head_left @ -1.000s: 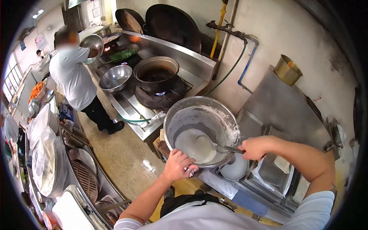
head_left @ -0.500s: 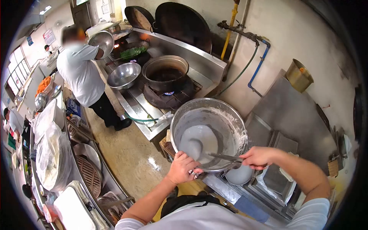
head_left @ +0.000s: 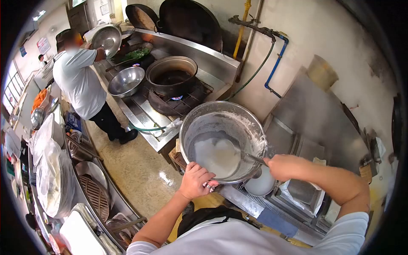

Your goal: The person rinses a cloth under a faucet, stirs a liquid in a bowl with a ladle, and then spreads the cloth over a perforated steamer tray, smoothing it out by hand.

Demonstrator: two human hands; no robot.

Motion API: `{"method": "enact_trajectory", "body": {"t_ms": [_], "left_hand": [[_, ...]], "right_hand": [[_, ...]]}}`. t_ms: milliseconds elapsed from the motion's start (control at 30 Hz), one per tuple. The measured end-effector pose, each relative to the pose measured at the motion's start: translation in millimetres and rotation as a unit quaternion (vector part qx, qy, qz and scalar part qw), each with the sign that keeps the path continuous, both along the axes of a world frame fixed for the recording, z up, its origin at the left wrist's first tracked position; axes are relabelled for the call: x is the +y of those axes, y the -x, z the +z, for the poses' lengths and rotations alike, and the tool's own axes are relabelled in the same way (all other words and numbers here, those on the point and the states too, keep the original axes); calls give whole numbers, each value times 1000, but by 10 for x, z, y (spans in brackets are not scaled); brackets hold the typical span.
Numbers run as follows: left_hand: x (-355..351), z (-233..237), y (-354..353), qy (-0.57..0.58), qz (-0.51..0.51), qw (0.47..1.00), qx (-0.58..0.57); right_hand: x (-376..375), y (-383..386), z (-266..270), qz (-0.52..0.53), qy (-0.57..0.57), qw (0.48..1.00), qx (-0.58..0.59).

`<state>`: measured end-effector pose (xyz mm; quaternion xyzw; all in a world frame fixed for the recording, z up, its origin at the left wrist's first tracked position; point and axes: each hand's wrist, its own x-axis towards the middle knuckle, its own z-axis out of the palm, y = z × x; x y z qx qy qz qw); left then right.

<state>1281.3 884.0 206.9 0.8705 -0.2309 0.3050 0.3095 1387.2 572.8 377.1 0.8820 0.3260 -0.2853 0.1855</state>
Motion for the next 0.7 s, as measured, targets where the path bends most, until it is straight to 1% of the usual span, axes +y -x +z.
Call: {"method": "enact_trajectory", "body": {"t_ms": [33,100,133,233,267,300,333,367,467,567,667,700], "left_hand": [[2,6,2,-1,0,1000,-2],[6,-7,16,0,1,1000,0],[2,-28,13,3,-1,1000,3],[-4,-39,11,8,-4,1000,5],[0,-38,11,9,-4,1000,5],[1,-23,19,6,-4,1000,2],[2,6,18,3,-2,1000,-3],[5,20,21,0,-1,1000,-6],[-4,-9,9,13,0,1000,-1],[-3,-37,-3,9,2,1000,7],[-1,-49,-4,13,0,1000,4],[-7,-28,-1,7,0,1000,5]], "right_hand": [[165,-14,215,-42,41,996,61],[488,-112,743,-126,121,968,182],[513,-130,838,-178,99,956,212],[248,-124,497,-313,-43,904,286],[244,-65,375,-316,-56,898,302],[182,46,78,-223,-99,945,217],[97,161,-317,-125,-139,974,126],[56,222,-524,-23,-176,983,34],[358,471,-308,-45,-48,997,-50],[246,357,-288,-38,-19,996,-74],[174,162,81,-11,-25,1000,-1],[254,112,268,-50,11,998,46]]}}
